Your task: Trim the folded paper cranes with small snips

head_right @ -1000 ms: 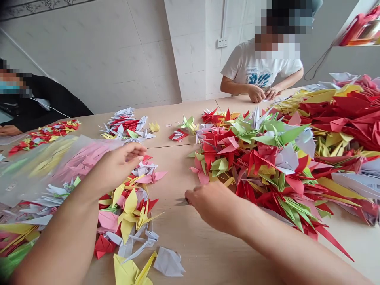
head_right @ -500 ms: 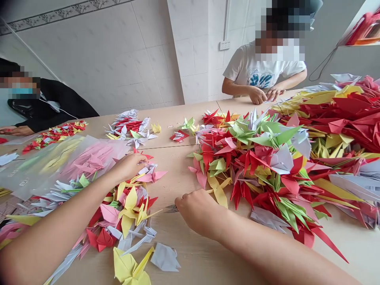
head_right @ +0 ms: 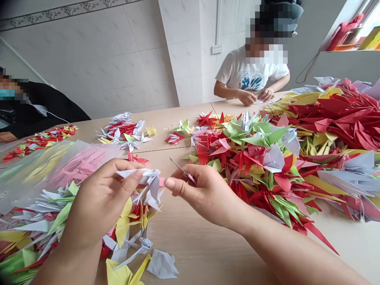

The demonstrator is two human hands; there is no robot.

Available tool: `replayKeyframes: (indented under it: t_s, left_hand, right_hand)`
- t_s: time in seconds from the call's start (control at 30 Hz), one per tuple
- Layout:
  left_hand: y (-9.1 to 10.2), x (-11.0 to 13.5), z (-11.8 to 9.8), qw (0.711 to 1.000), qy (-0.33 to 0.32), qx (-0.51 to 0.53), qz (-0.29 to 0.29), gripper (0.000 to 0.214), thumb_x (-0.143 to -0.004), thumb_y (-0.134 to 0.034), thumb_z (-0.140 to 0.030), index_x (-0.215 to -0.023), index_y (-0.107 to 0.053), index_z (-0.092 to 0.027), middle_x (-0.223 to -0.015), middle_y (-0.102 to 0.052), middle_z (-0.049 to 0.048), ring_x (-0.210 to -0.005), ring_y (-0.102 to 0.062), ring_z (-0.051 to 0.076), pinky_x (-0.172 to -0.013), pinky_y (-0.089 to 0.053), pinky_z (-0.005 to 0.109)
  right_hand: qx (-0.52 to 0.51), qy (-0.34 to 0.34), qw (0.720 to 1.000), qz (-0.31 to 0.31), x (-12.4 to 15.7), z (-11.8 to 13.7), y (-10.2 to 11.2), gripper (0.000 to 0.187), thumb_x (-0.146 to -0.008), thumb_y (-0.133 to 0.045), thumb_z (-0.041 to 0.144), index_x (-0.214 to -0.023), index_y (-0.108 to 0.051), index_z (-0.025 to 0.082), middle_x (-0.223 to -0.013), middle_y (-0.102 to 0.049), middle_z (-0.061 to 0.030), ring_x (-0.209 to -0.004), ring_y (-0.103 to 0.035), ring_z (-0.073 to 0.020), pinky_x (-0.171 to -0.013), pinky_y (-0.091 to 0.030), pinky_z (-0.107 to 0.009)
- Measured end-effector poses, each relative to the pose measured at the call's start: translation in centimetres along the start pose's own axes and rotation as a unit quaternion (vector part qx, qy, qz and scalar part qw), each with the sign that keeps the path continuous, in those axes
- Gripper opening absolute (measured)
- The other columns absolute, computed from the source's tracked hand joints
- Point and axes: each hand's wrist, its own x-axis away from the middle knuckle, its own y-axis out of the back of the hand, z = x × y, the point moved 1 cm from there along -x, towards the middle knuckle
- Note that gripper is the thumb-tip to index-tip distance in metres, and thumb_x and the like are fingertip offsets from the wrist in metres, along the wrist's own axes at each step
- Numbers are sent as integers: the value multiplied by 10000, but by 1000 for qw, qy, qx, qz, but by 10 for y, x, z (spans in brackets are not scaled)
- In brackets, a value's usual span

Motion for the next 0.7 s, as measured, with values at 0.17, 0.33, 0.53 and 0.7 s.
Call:
replayKeyframes:
  t_s: [0.17, 0.33, 0.53, 0.7]
  left_hand:
    - [-13, 20, -6, 996, -45, 77, -7, 58, -953, -629, -270, -912, -667, -253, -948, -766, -14, -570, -674, 92, -475, -505, 164]
    - [-13, 22, 3, 969, 12, 246, 31, 75, -964, -638, -274, -889, -641, -278, -900, -745, -38, -636, -703, 116, -538, -569, 178]
    - [-18, 19, 4, 912, 85, 394, 70, 164, -970, -639, -234, -1067, -583, -354, -943, -760, -49, -720, -726, 120, -657, -609, 206]
    - [-17, 24, 1, 935, 40, 348, 52, 135, -993, -594, -315, -1024, -722, -345, -1022, -770, -24, -834, -729, 138, -755, -612, 201]
  right_hand:
    - [-175, -64, 982, 30, 6, 6, -7, 395, -821, -716, 559, -745, -624, 182, -650, -487, 35, -603, -397, -117, -516, -293, -249]
    - [-234, -74, 968, 44, 5, 7, -8, 289, -859, -717, 403, -720, -606, 175, -650, -446, 47, -605, -371, -100, -529, -285, -235]
    - [-387, -85, 914, 87, 5, 8, -10, 318, -830, -781, 382, -692, -584, 174, -569, -420, 84, -500, -292, -63, -465, -231, -221]
    - [-440, -72, 892, 78, 5, 6, -15, 297, -845, -777, 370, -723, -595, 169, -592, -456, 74, -490, -286, -54, -443, -206, -212]
